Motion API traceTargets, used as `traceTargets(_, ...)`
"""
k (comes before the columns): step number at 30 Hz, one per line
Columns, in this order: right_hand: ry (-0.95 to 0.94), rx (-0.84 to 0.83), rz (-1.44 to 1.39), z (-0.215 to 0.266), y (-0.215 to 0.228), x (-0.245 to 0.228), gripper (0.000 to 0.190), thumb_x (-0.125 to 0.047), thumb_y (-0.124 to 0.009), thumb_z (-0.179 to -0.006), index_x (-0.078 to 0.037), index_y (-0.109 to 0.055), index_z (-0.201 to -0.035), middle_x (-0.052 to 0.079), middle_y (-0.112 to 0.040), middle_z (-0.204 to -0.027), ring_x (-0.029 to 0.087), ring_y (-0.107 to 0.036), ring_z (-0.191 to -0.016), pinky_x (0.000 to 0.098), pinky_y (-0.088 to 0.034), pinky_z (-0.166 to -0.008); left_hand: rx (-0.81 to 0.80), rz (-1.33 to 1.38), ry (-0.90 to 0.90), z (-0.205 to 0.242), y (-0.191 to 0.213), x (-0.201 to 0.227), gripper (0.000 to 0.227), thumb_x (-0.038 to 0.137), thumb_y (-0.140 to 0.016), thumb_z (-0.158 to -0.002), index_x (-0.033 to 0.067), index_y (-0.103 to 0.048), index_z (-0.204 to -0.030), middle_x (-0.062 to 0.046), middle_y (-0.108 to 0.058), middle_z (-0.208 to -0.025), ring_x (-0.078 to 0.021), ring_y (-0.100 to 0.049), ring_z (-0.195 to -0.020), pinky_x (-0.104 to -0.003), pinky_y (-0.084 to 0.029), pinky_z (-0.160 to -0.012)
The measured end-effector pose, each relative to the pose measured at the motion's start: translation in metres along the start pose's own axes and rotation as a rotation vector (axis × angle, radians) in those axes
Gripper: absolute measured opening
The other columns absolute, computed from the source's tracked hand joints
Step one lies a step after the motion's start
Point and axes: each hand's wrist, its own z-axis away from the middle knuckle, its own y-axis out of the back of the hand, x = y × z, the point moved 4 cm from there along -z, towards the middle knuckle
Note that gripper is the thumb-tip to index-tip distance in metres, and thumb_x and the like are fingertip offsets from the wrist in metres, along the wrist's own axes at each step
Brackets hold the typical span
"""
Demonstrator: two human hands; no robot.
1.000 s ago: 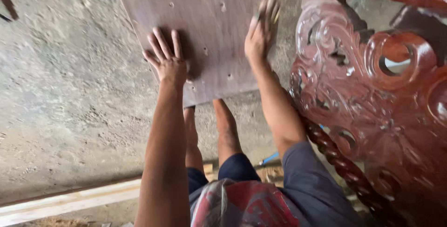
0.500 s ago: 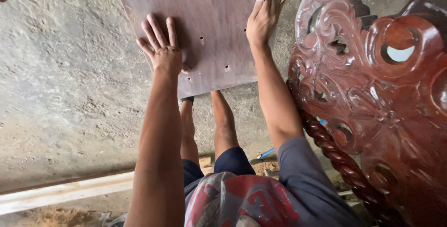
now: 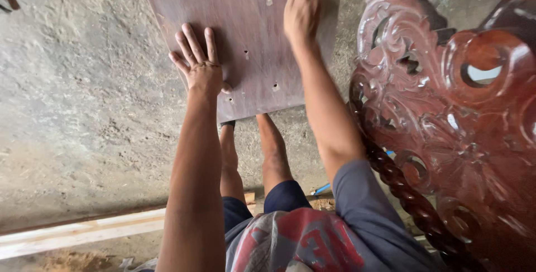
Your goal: The person sands the flat top surface, edges, and carved legs of a wooden chair by hand with sandpaper.
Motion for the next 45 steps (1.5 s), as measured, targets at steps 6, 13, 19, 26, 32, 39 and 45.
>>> traceTargets(6, 0.32, 0.396, -0.144, 0.02, 0.014, -0.013, 0.052, -0.025, -0.026, -0.117, 0.003, -0.034, -0.16, 0.025, -0.029, -0.166, 0.037, -0.025, -0.158, 0.0508, -0.021, -0.135, 0.747, -0.176, -0.184, -0.009, -0.011, -0.002, 0.148, 0.045, -0.095, -0.057, 0.0116, 0.004, -0.161, -0.035, 0.021, -0.158, -0.0552, 0.018, -0.142, -0.084, -0.002, -0.102)
traceTargets(13, 0.292, 0.295, -0.152, 0.029, 0.012, -0.015, 0.051, -0.024, -0.024, -0.119, 0.001, -0.029, -0.163, 0.022, -0.021, -0.171, 0.035, -0.019, -0.162, 0.0474, -0.017, -0.137, 0.483, -0.029, -0.141, -0.011, 0.009, 0.002, 0.109, 0.028, -0.075, -0.093, 0.018, 0.006, -0.166, -0.03, 0.022, -0.163, -0.052, 0.02, -0.148, -0.082, 0.0, -0.107)
traceTargets(19, 0.099, 0.034, -0.042, 0.003, 0.002, -0.006, 0.054, -0.034, -0.023, -0.118, -0.007, -0.04, -0.162, 0.015, -0.039, -0.167, 0.026, -0.039, -0.151, 0.0347, -0.03, -0.128, 0.072, -0.047, -0.026, -0.01, -0.032, -0.01, 0.112, 0.016, -0.07, -0.09, 0.0155, 0.011, -0.168, -0.031, 0.026, -0.164, -0.052, 0.022, -0.151, -0.079, 0.004, -0.116)
traceTargets(26, -0.337, -0.412, -0.333, -0.018, 0.07, -0.048, 0.049, -0.033, -0.026, -0.111, -0.011, -0.056, -0.142, 0.016, -0.066, -0.14, 0.03, -0.064, -0.129, 0.0373, -0.049, -0.112, 0.111, 0.03, -0.041, -0.025, -0.034, -0.009, 0.1, 0.024, -0.062, -0.096, 0.0179, 0.007, -0.168, -0.029, 0.024, -0.165, -0.051, 0.022, -0.151, -0.08, 0.005, -0.115)
traceTargets(32, 0.502, 0.248, -0.318, 0.037, 0.073, -0.043, 0.049, -0.023, -0.027, -0.12, 0.013, -0.043, -0.149, 0.037, -0.048, -0.151, 0.05, -0.041, -0.144, 0.0475, -0.028, -0.126, 0.156, -0.002, -0.043, -0.021, -0.019, -0.004, 0.106, 0.028, -0.066, -0.093, 0.0177, 0.007, -0.169, -0.028, 0.023, -0.167, -0.0501, 0.022, -0.153, -0.079, 0.003, -0.118)
traceTargets(39, 0.169, 0.147, 0.047, -0.015, 0.0, 0.002, 0.041, -0.025, -0.032, -0.118, -0.009, -0.045, -0.153, 0.012, -0.049, -0.159, 0.029, -0.046, -0.154, 0.051, -0.024, -0.138, -0.167, 0.037, 0.027, 0.009, 0.012, 0.004, 0.128, 0.031, -0.077, -0.079, 0.0177, 0.016, -0.165, -0.027, 0.026, -0.167, -0.047, 0.023, -0.155, -0.075, 0.004, -0.122)
traceTargets(45, 0.42, 0.341, -0.131, 0.001, 0.031, -0.023, 0.044, -0.012, -0.031, -0.121, 0.011, -0.034, -0.159, 0.028, -0.034, -0.166, 0.039, -0.032, -0.158, 0.0528, -0.029, -0.136, 0.079, -0.004, -0.039, -0.013, -0.013, -0.002, 0.089, 0.017, -0.048, -0.103, 0.0214, 0.017, -0.163, -0.027, 0.028, -0.162, -0.0496, 0.024, -0.149, -0.08, 0.005, -0.114)
